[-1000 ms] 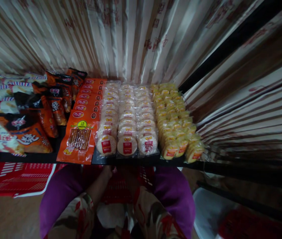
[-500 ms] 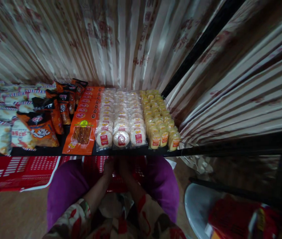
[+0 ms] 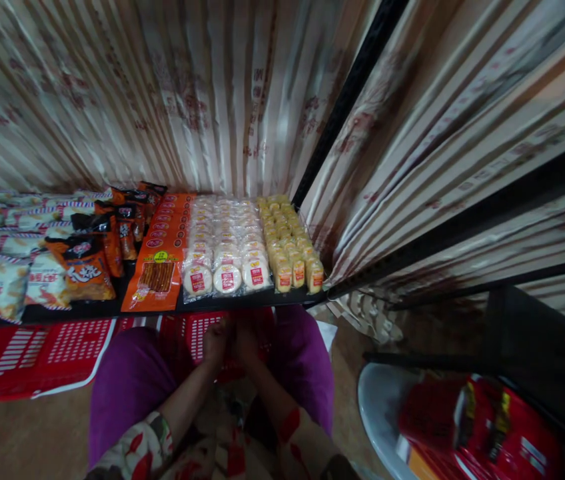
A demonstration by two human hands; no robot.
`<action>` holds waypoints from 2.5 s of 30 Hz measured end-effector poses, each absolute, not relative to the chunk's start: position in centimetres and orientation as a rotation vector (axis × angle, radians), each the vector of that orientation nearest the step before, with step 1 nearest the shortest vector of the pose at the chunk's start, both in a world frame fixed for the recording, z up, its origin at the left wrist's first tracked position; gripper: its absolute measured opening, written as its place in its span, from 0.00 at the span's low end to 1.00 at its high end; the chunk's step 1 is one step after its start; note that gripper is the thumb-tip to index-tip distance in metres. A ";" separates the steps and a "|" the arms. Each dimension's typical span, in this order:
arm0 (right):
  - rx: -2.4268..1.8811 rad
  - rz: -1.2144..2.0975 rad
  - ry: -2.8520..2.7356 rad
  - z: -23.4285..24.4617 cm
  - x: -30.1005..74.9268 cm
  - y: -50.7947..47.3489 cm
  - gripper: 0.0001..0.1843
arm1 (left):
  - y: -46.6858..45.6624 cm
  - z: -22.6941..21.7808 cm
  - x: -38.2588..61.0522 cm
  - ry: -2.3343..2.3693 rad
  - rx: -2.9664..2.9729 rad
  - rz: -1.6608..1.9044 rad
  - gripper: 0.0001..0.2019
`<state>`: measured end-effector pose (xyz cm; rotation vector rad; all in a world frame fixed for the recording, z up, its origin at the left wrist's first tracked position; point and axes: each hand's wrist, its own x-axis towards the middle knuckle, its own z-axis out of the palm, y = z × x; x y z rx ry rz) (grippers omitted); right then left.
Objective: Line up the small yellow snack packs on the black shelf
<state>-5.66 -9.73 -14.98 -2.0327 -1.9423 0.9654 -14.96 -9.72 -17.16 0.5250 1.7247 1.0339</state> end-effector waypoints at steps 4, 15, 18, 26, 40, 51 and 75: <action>-2.003 0.920 -1.914 -13.2 -4.7 -10.5 0.17 | -10.2 -15.5 -14.1 1.826 0.700 0.949 0.12; -1.987 0.834 -1.768 -8.4 -0.2 -12.7 0.15 | -11.4 -10.3 -10.1 1.616 0.874 1.033 0.08; -1.969 0.784 -1.715 -7.7 0.8 -13.1 0.13 | -11.4 -8.9 -9.1 1.606 0.955 1.029 0.07; -1.879 0.369 -1.609 -7.8 3.2 -13.0 0.20 | -10.0 -6.8 -6.4 1.421 1.137 1.126 0.06; -1.887 0.235 -1.358 -5.5 6.2 -9.0 0.25 | -5.3 -2.6 -1.1 1.435 1.312 1.144 0.07; -1.828 0.255 -1.234 -5.6 6.6 -7.1 0.24 | -4.1 -0.8 0.1 1.797 1.736 0.727 0.10; -1.559 0.159 -1.420 -9.6 7.4 -7.1 0.25 | -4.3 -2.9 -0.1 1.624 2.078 0.703 0.12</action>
